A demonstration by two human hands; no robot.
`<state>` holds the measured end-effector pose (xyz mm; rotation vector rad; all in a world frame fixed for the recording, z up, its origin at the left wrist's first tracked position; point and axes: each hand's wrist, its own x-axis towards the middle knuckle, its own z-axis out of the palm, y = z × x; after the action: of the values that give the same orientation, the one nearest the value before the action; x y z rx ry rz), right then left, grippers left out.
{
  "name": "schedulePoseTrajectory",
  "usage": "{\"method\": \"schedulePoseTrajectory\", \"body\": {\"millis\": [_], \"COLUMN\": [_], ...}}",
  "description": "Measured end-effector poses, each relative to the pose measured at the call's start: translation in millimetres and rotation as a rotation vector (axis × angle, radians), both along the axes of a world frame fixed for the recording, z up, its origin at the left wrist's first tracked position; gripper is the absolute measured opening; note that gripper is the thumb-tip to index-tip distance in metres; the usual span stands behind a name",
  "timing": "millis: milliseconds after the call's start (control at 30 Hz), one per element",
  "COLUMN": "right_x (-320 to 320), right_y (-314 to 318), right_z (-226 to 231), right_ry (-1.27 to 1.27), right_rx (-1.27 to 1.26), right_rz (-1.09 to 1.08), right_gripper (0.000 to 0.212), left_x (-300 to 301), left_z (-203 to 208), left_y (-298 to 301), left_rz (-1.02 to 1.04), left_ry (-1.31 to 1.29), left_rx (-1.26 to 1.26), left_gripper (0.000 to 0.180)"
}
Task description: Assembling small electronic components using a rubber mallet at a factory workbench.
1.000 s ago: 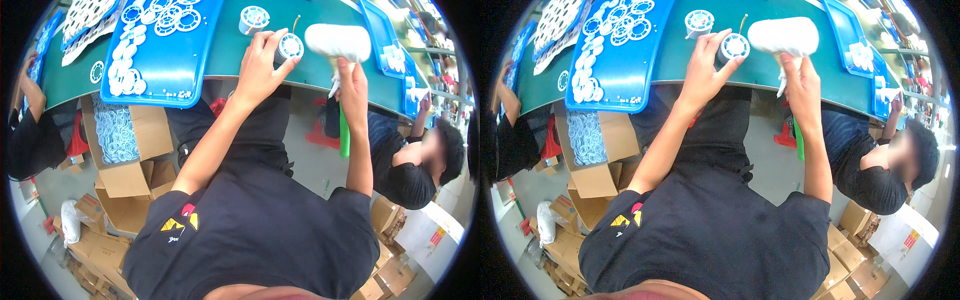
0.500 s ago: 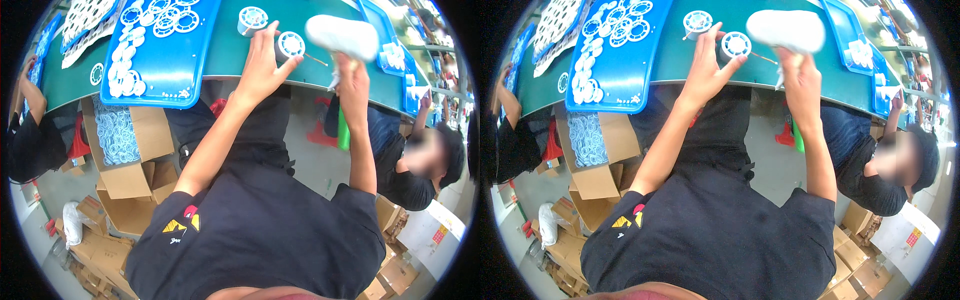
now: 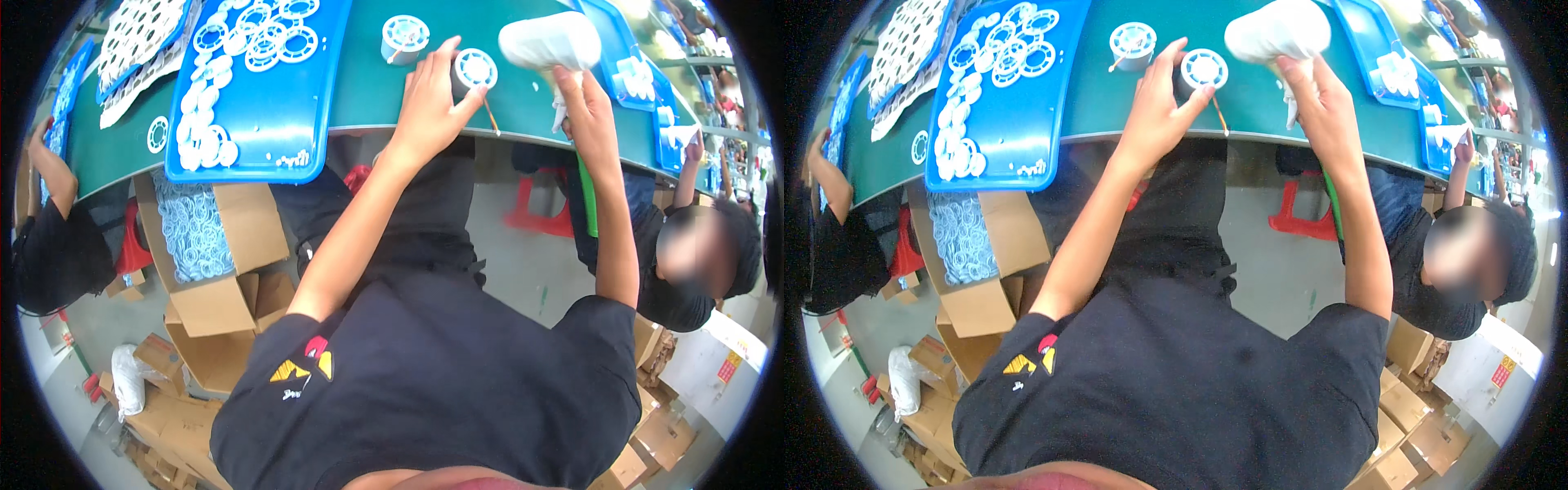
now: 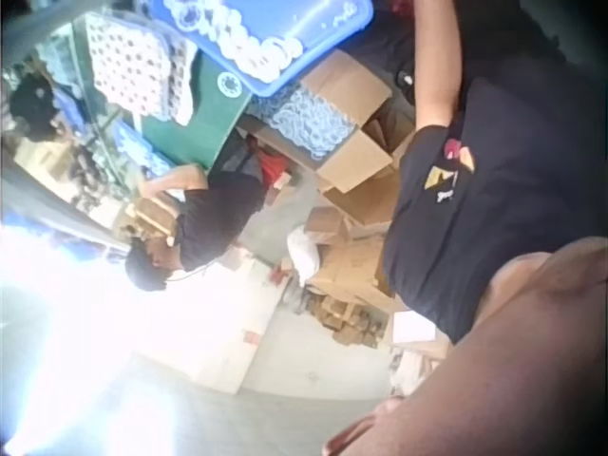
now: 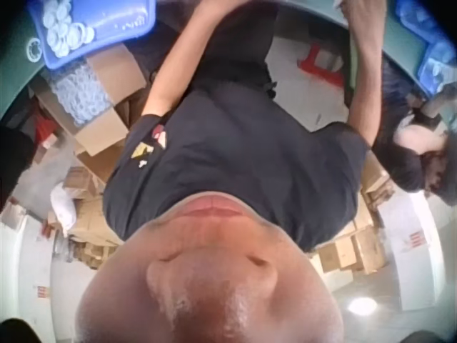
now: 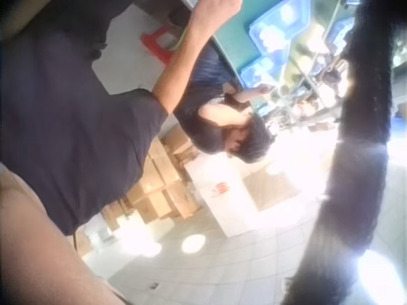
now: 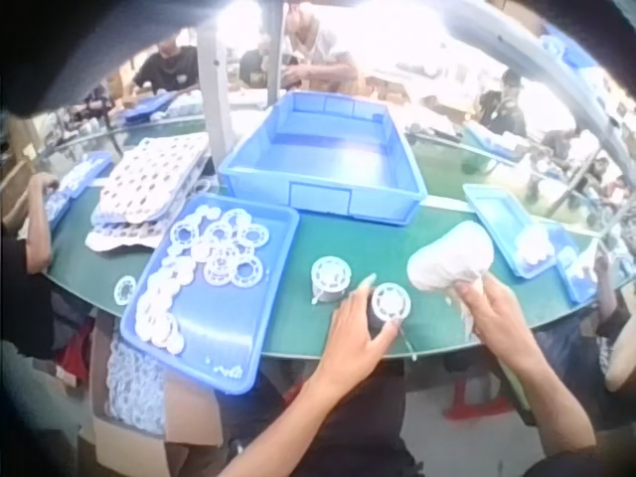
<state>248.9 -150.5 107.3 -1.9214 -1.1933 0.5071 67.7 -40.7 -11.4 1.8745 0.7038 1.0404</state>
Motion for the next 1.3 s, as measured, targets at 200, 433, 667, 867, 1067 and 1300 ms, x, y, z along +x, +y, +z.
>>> {"method": "schedulePoseTrajectory", "body": {"millis": [200,433,667,867,1067,1300], "right_x": [27.7,24.9,20.0,-40.4,-41.8,-37.8], "right_y": [23.7,56.5,45.7,-26.9,-10.2,-3.9], "right_z": [22.1,54.4,38.6,-25.7,-76.6,-51.2], "right_ry": [-0.250,-0.217,-0.566,-0.373,-0.583,-0.692], "right_rx": [-0.156,-0.310,-0.072,-0.008,0.042,0.239], "right_rz": [0.219,0.279,0.440,0.536,0.169,-0.005], "right_gripper": [0.057,0.058,0.050,0.053,0.075,0.052], "left_x": [-4.0,-8.2,-36.9,-70.1,-29.8,-50.5], "left_z": [-5.0,-1.5,5.1,10.0,7.3,6.9], "left_y": [1.0,4.0,-9.6,-16.9,35.8,25.9], "left_rz": [-0.053,-0.059,-0.009,0.302,0.184,0.287], "left_ry": [-0.013,-0.005,-0.093,-0.138,-0.027,0.248], "left_rx": [-0.069,-0.105,0.029,-0.192,-0.042,0.040], "left_gripper": [0.080,0.082,0.038,0.057,0.081,0.079]}}
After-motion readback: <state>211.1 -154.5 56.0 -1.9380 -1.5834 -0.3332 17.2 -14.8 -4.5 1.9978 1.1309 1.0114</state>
